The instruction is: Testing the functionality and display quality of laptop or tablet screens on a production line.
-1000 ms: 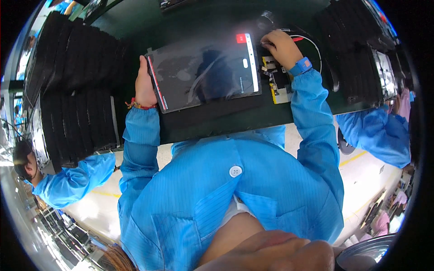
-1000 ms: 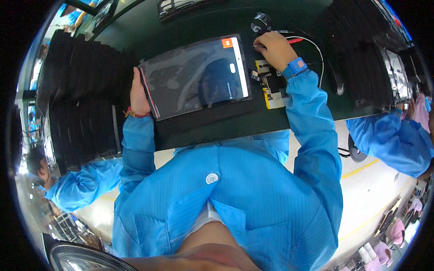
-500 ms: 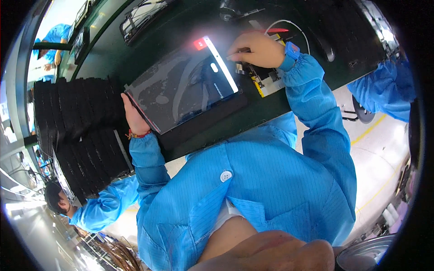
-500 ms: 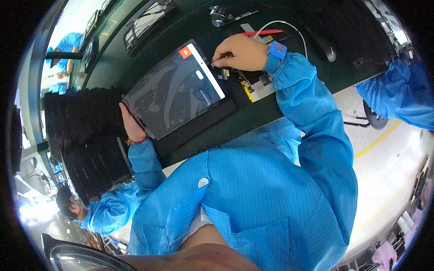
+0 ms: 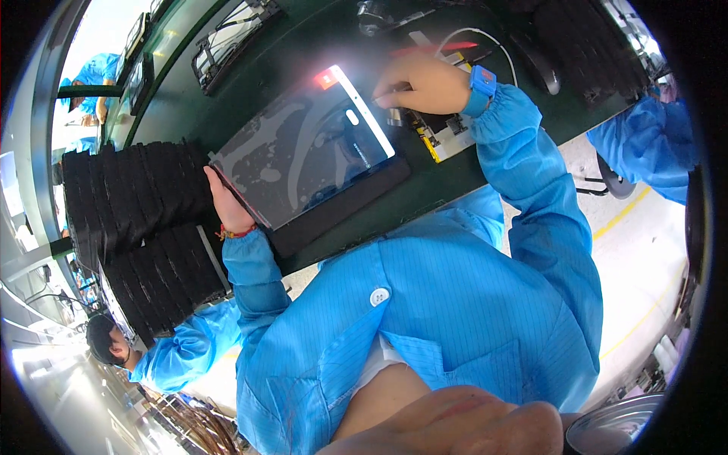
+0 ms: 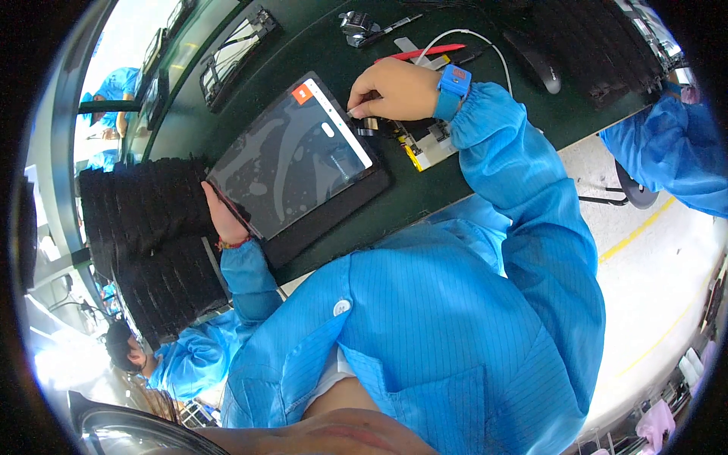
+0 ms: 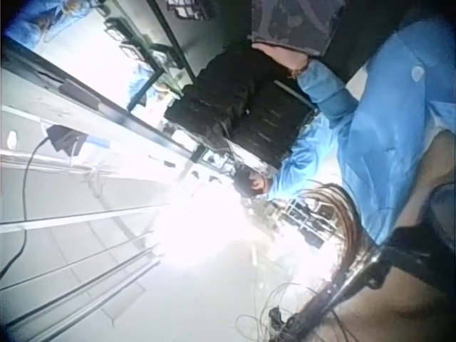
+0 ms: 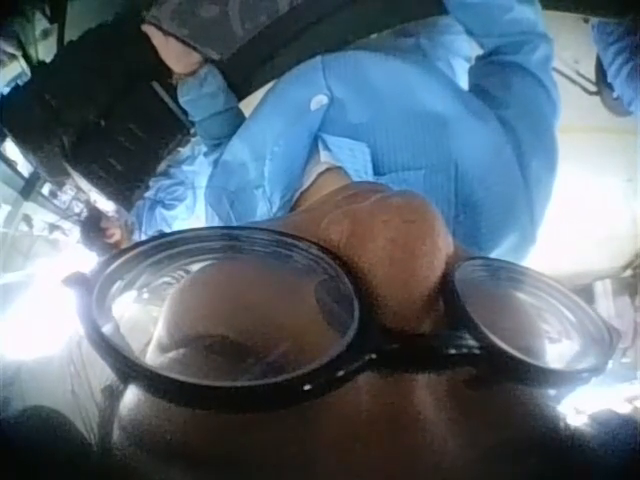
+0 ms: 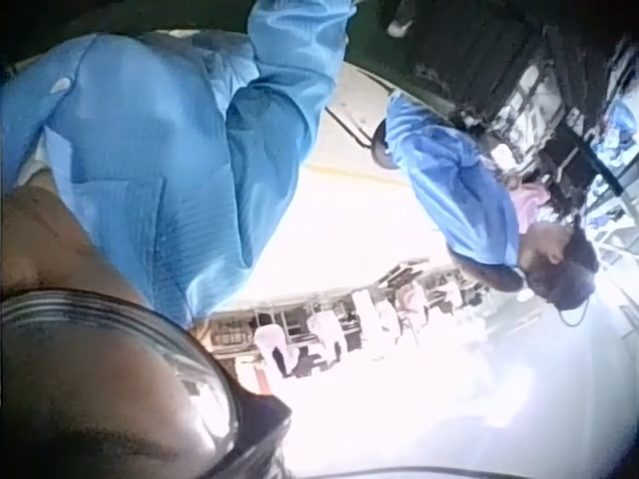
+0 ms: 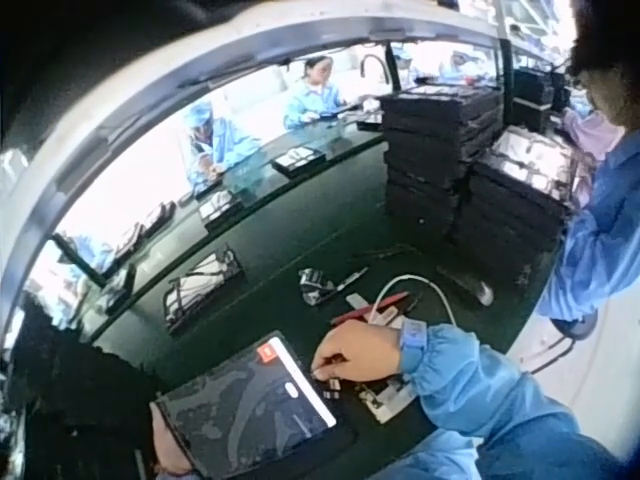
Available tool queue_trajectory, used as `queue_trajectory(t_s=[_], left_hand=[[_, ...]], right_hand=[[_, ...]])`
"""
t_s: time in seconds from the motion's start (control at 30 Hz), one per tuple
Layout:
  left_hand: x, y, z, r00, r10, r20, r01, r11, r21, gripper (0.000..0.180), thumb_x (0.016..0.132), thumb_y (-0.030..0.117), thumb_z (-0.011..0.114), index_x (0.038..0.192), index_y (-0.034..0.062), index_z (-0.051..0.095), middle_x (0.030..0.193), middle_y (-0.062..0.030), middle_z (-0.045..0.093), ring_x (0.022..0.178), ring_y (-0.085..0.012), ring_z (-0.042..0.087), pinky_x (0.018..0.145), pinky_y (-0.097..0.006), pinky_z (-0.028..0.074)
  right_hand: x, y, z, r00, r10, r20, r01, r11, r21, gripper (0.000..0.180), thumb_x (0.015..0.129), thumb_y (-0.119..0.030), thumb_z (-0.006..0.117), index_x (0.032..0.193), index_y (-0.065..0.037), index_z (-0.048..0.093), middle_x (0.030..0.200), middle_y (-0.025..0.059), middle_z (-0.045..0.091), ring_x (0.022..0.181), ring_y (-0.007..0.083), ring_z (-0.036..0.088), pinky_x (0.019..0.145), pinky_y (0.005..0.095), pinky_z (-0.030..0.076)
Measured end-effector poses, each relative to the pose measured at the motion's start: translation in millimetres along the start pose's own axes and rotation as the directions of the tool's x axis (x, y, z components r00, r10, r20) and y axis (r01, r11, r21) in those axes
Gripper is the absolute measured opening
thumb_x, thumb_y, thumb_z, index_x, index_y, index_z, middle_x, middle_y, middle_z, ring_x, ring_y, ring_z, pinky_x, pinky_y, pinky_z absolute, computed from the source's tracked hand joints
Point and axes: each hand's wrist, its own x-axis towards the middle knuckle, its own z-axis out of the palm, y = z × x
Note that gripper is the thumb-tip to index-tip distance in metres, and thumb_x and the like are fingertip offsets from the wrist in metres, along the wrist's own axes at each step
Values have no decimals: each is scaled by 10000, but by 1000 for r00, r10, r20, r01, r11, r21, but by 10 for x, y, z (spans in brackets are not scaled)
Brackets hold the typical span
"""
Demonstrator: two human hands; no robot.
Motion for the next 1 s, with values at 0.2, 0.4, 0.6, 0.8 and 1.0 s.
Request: queue_trajectory(t_s=[0.2,0.4,0.6,0.8,1.0], left_hand=[[-13,-37,217,962,99,-253,-75,992,103,516,919,458,326,1204,54,474,1192,-90,518,1041,-266,492,909,-366,364],[36,-25,100,972,47,-231,-43,999,21,494,921,442,339,1182,51,491,1173,-87,530,1024,-261,504,903,-360,374],[7,-12,185,972,51,-231,-39,998,56,502,906,482,355,1119,65,535,1072,-81,583,929,-235,556,818,-341,442],[-11,-12,192,967,60,-249,-47,997,57,499,911,472,348,1110,53,535,1072,-91,584,924,-237,559,805,-341,448],[9,-7,134,972,45,-230,-31,997,66,494,911,470,354,1101,51,536,1057,-90,588,923,-237,560,792,-343,453]], right_hand=[[62,94,70,999,-52,14,52,999,-10,209,803,-184,591,906,-3,607,862,127,609,800,249,577,729,333,460],[68,19,70,996,-79,39,81,994,-74,180,783,-138,599,896,1,585,850,137,591,788,241,577,725,327,465],[34,-74,169,998,-5,-57,4,1000,-28,199,690,-97,617,851,-23,525,701,91,529,631,144,516,564,264,455],[67,-59,181,999,50,-19,-52,994,-96,205,681,-118,635,829,-41,516,645,61,482,555,125,440,495,254,386],[64,1,231,999,17,-50,-18,999,-28,204,679,-131,638,827,-46,526,633,61,481,553,130,440,505,259,386]])
